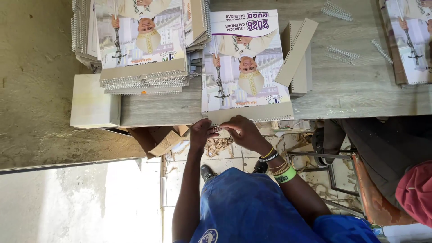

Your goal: Manually assembling and stacking printed calendars on a work table in a print shop.

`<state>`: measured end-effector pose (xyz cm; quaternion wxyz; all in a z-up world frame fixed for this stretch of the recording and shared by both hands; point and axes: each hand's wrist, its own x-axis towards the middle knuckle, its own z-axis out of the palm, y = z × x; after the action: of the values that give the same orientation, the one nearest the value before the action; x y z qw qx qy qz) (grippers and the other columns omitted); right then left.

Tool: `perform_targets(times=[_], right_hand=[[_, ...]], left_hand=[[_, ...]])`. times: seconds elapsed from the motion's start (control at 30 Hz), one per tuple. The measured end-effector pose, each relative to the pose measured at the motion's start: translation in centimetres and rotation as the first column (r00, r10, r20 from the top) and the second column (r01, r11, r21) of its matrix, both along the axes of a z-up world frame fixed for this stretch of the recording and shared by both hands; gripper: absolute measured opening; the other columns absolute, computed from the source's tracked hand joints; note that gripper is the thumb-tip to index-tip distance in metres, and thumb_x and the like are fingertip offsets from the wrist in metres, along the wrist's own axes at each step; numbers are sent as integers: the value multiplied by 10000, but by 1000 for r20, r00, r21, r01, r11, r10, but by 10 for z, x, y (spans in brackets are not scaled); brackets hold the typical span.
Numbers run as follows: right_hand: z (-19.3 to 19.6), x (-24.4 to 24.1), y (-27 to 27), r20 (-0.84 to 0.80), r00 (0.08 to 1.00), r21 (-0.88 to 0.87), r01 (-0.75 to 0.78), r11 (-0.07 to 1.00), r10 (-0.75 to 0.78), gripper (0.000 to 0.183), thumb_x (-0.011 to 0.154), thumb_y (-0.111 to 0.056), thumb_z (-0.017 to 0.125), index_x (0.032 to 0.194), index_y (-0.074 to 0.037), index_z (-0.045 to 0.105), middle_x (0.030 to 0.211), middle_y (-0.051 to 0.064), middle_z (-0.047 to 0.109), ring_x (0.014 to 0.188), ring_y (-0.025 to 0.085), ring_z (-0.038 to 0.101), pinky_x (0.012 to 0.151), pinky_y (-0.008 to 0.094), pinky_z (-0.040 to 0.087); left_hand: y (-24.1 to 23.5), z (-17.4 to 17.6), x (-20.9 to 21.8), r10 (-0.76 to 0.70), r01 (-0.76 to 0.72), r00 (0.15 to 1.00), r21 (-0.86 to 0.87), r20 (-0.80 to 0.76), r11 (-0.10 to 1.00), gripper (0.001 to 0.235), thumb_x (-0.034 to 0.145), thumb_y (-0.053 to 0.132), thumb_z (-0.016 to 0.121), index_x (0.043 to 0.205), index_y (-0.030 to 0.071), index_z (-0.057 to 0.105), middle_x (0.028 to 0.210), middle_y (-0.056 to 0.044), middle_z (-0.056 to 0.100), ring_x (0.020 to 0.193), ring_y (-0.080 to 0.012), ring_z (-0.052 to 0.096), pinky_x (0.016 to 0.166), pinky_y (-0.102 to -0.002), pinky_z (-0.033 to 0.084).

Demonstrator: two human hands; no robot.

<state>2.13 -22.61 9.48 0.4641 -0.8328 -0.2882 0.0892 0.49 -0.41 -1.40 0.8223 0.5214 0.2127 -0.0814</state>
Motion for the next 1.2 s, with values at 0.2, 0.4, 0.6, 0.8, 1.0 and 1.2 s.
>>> perform_targets(times=[0.2, 0.4, 0.6, 0.8, 1.0, 1.2], right_hand=[[-24, 0, 18, 212, 961, -178, 215, 960, -176, 159, 1056, -253, 677, 1130, -221, 814, 889, 70, 746, 869, 282, 707, 843, 438, 571], [-28, -5, 30, 450, 879, -256, 295, 921, -157, 105, 978, -234, 725, 1000, -234, 828, 774, 21, 704, 787, 228, 699, 773, 383, 567], [-18, -19, 40, 607, 771, -283, 434, 855, -191, 71, 954, -241, 756, 978, -248, 822, 789, -3, 693, 804, 220, 679, 755, 384, 554], [-42, -33, 39, -328, 899, -135, 260, 956, -291, 668, 1029, -599, 645, 591, -100, 714, 554, 141, 687, 526, 270, 604, 571, 395, 427], [-128, -19, 52, -826, 526, 346, 756, 556, -201, 510, 978, -446, 858, 1078, 0, 631, 1017, 156, 761, 757, 197, 746, 629, 295, 588], [-137, -12, 43, -837, 534, 469, 811, 350, -116, 296, 967, -265, 876, 885, -23, 728, 901, 189, 816, 761, 269, 823, 647, 325, 616]], left_hand=[[-2, -3, 3, -27, 27, 1000, -59, -3, 998, 222, 1025, 133, 622, 1172, -16, 696, 765, -116, 671, 884, -406, 824, 741, -465, 712], [0, -7, 6, -67, 67, 998, -63, 15, 996, 239, 1025, 130, 625, 1193, -29, 688, 871, -164, 714, 926, -383, 820, 791, -464, 706], [-2, 1, 3, -141, 141, 988, 8, 62, 990, 354, 914, 83, 812, 1217, -47, 682, 904, -138, 755, 881, -300, 828, 765, -385, 717], [-8, -12, 6, -84, 84, 996, -11, 25, 996, 346, 890, 94, 832, 1201, -4, 715, 848, -111, 781, 736, -210, 816, 636, -304, 699], [-12, -23, 12, -55, 48, 997, 138, 53, 989, 318, 849, 155, 902, 1102, 22, 763, 855, -104, 806, 803, -171, 813, 715, -260, 669], [-11, 16, 8, -143, 142, 990, 188, -6, 972, 310, 887, 222, 878, 1085, 8, 771, 900, -154, 807, 816, -200, 814, 772, -309, 668]])
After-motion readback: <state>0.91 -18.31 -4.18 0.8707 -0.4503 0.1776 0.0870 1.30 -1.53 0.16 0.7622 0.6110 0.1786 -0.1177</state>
